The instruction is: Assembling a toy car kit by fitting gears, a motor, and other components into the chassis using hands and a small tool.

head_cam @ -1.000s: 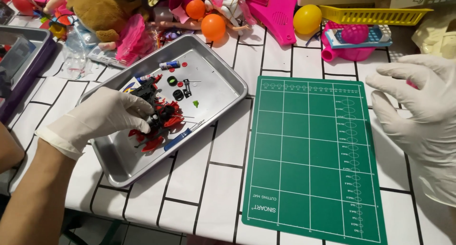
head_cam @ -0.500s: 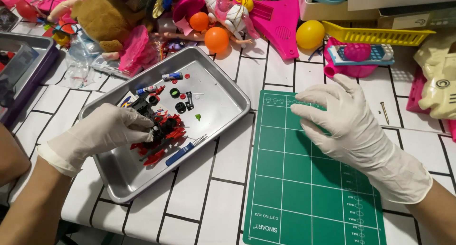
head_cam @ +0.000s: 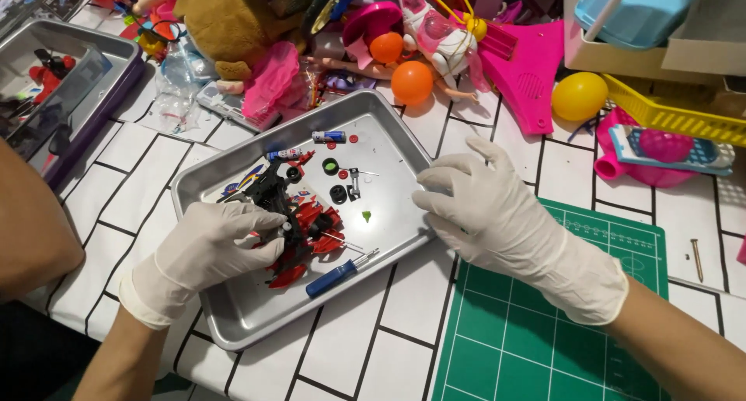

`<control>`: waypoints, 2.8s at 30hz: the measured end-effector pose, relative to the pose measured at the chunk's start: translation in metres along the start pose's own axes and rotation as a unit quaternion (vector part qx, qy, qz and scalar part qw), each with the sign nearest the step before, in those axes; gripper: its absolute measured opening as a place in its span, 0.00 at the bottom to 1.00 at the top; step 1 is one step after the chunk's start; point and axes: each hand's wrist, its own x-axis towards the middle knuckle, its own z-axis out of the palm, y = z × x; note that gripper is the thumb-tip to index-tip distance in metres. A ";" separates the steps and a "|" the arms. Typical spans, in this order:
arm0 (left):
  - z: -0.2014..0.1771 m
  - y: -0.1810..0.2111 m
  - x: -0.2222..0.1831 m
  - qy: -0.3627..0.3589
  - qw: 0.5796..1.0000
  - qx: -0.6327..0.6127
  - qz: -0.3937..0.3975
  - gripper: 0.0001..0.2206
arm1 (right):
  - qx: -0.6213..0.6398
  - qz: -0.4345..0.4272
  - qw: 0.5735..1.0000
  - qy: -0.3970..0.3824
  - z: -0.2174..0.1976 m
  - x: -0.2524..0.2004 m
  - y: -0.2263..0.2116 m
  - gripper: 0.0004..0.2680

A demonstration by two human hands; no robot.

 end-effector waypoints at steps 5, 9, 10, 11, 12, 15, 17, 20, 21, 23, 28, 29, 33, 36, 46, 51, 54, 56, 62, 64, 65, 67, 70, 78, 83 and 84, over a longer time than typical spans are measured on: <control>-0.005 0.010 -0.016 0.097 0.993 -0.063 -0.023 0.10 | 0.186 0.006 0.982 -0.041 0.019 0.054 -0.018 0.08; -0.021 0.016 -0.018 0.177 0.980 -0.074 -0.053 0.13 | 0.611 0.296 0.713 -0.178 0.009 0.091 -0.042 0.13; -0.020 0.023 -0.013 0.177 0.980 -0.073 -0.056 0.13 | 0.611 0.294 0.712 -0.180 0.003 0.099 -0.049 0.13; -0.019 0.030 -0.008 0.195 0.980 -0.044 -0.028 0.14 | 0.684 0.323 0.624 -0.195 -0.004 0.106 -0.057 0.19; -0.018 0.038 -0.003 0.211 0.977 -0.015 0.001 0.15 | 0.747 0.348 0.527 -0.208 -0.012 0.112 -0.066 0.26; -0.013 0.058 0.013 0.215 0.975 0.036 0.046 0.15 | 0.738 0.357 0.535 -0.207 -0.008 0.112 -0.080 0.27; -0.019 0.073 0.027 0.171 0.983 0.017 0.058 0.12 | 0.734 0.376 0.528 -0.200 -0.007 0.102 -0.079 0.22; -0.020 0.097 0.045 0.102 0.990 -0.008 0.092 0.07 | 0.701 0.413 0.546 -0.201 -0.018 0.074 -0.078 0.12; -0.019 0.106 0.053 0.078 0.991 -0.014 0.112 0.04 | 0.671 0.428 0.569 -0.208 -0.024 0.062 -0.077 0.08; -0.019 0.123 0.068 0.046 0.991 -0.047 0.118 0.03 | 0.667 0.447 0.565 -0.189 -0.047 0.047 -0.074 0.08; -0.003 0.167 0.094 -0.094 0.973 -0.166 0.128 0.06 | 0.711 0.485 0.499 -0.105 -0.101 -0.001 -0.078 0.07; 0.005 0.174 0.096 -0.118 0.971 -0.156 0.136 0.07 | 0.708 0.497 0.492 -0.097 -0.112 -0.009 -0.079 0.06; 0.039 0.215 0.101 -0.129 0.967 -0.100 0.198 0.05 | 0.659 0.528 0.528 -0.089 -0.098 -0.085 -0.067 0.05; 0.050 0.245 0.102 -0.086 0.964 -0.025 0.249 0.04 | 0.634 0.560 0.527 -0.084 -0.120 -0.100 -0.067 0.04; 0.140 0.246 0.088 -0.080 0.931 0.057 0.352 0.05 | 0.484 0.659 0.563 -0.123 -0.098 -0.150 -0.058 0.11; 0.124 0.243 0.093 -0.125 0.944 -0.065 0.300 0.07 | 0.424 0.657 0.613 -0.118 -0.090 -0.159 -0.060 0.12; 0.123 0.243 0.090 -0.152 0.947 -0.076 0.274 0.07 | 0.387 0.637 0.660 -0.093 -0.085 -0.167 -0.065 0.13; 0.117 0.246 0.093 -0.151 0.947 -0.082 0.270 0.07 | 0.349 0.602 0.715 -0.070 -0.085 -0.169 -0.071 0.14; 0.092 0.251 0.098 -0.194 0.946 -0.132 0.222 0.07 | 0.365 0.517 0.774 -0.032 -0.088 -0.156 -0.076 0.13; 0.094 0.251 0.098 -0.201 0.947 -0.133 0.213 0.07 | 0.384 0.514 0.766 -0.041 -0.084 -0.157 -0.076 0.12; 0.095 0.250 0.097 -0.201 0.947 -0.133 0.211 0.09 | 0.388 0.511 0.766 -0.040 -0.083 -0.158 -0.076 0.11; 0.098 0.249 0.098 -0.201 0.948 -0.133 0.209 0.13 | 0.392 0.508 0.766 -0.039 -0.080 -0.162 -0.076 0.10; 0.099 0.244 0.101 -0.238 0.928 -0.255 0.130 0.17 | 0.346 0.467 0.812 -0.044 -0.080 -0.164 -0.077 0.09; 0.113 0.228 0.095 -0.250 0.950 -0.166 0.088 0.12 | 0.396 0.513 0.762 0.015 -0.089 -0.166 -0.071 0.14; 0.116 0.228 0.093 -0.250 0.946 -0.208 0.007 0.15 | 0.382 0.533 0.754 0.036 -0.093 -0.163 -0.063 0.11; 0.118 0.227 0.091 -0.246 0.943 -0.222 -0.027 0.18 | 0.375 0.537 0.754 0.048 -0.093 -0.161 -0.062 0.10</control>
